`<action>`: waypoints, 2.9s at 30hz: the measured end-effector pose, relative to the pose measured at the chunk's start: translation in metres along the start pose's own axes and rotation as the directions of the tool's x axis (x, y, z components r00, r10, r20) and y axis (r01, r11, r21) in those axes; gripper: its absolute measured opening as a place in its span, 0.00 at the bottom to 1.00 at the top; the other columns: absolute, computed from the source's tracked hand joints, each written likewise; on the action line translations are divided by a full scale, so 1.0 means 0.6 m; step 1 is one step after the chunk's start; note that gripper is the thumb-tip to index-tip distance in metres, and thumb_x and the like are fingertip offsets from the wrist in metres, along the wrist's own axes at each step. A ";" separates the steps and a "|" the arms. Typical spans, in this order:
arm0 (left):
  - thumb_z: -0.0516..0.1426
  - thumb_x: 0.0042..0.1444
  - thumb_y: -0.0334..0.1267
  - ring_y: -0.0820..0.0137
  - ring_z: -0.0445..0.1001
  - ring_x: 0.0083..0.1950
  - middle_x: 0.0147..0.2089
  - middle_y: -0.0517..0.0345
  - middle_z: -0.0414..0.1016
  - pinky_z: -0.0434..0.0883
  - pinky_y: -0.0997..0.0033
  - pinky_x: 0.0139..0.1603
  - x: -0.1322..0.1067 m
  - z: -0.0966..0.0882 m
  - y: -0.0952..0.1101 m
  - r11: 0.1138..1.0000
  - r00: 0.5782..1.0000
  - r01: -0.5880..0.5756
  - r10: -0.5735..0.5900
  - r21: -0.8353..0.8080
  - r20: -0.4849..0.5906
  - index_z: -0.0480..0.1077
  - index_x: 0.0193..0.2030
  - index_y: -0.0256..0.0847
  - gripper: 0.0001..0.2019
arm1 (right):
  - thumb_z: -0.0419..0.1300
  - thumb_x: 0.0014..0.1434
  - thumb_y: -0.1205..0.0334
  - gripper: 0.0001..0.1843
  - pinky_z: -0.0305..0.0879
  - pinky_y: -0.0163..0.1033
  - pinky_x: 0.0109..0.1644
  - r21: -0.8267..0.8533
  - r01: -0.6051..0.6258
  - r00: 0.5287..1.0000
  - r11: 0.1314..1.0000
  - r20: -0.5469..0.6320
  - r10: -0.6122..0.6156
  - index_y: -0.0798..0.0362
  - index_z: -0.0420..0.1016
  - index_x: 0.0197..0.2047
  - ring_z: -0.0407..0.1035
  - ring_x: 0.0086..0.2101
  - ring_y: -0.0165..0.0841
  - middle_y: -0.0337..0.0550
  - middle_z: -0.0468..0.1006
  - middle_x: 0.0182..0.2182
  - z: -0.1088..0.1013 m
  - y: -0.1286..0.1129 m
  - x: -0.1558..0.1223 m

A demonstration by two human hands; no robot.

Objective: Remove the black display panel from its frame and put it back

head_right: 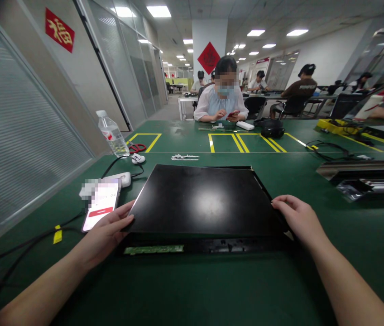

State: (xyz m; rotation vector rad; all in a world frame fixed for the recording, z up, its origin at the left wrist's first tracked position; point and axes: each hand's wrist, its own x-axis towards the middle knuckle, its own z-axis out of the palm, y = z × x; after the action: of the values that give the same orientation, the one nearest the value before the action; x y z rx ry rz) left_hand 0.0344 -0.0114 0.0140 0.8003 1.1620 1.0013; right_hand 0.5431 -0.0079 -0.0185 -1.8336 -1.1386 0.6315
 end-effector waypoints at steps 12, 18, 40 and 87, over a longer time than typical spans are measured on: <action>0.75 0.52 0.29 0.53 0.90 0.54 0.61 0.45 0.90 0.83 0.67 0.43 -0.001 0.022 0.001 1.000 0.998 -0.018 0.018 -0.007 -0.061 0.80 0.70 0.43 0.36 | 0.68 0.50 0.39 0.18 0.71 0.44 0.32 -0.213 0.044 0.999 0.976 -0.021 -0.049 0.43 0.86 0.34 0.78 0.33 0.45 0.46 0.87 0.31 0.007 -0.002 -0.002; 0.78 0.48 0.28 0.50 0.89 0.57 0.59 0.41 0.90 0.82 0.66 0.46 0.001 0.020 -0.003 0.999 0.999 -0.024 0.023 -0.028 -0.045 0.80 0.71 0.39 0.40 | 0.68 0.47 0.38 0.18 0.69 0.44 0.30 -0.189 0.074 0.995 0.979 -0.049 -0.085 0.43 0.86 0.32 0.77 0.33 0.46 0.45 0.86 0.30 0.007 0.007 0.003; 0.79 0.44 0.39 0.47 0.87 0.63 0.60 0.44 0.90 0.83 0.64 0.49 -0.001 0.026 -0.006 0.997 0.996 -0.048 0.052 0.068 -0.069 0.82 0.65 0.42 0.38 | 0.66 0.49 0.39 0.17 0.69 0.47 0.34 -0.272 0.063 0.997 0.960 -0.018 -0.070 0.42 0.86 0.32 0.76 0.32 0.46 0.46 0.85 0.30 0.005 -0.005 -0.001; 0.80 0.33 0.40 0.39 0.83 0.68 0.60 0.39 0.89 0.79 0.47 0.68 0.001 0.031 -0.009 0.988 0.982 -0.080 0.101 0.132 -0.157 0.80 0.53 0.41 0.35 | 0.58 0.49 0.35 0.24 0.71 0.51 0.39 -0.398 0.082 0.996 0.914 -0.001 -0.090 0.44 0.86 0.32 0.79 0.33 0.47 0.46 0.86 0.30 0.002 -0.007 0.007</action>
State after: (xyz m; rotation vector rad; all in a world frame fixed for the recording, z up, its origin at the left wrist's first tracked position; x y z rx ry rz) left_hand 0.0539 -0.0133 0.0130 0.8899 1.3495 1.0933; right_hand 0.5424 -0.0030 -0.0154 -2.1070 -1.4053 0.3445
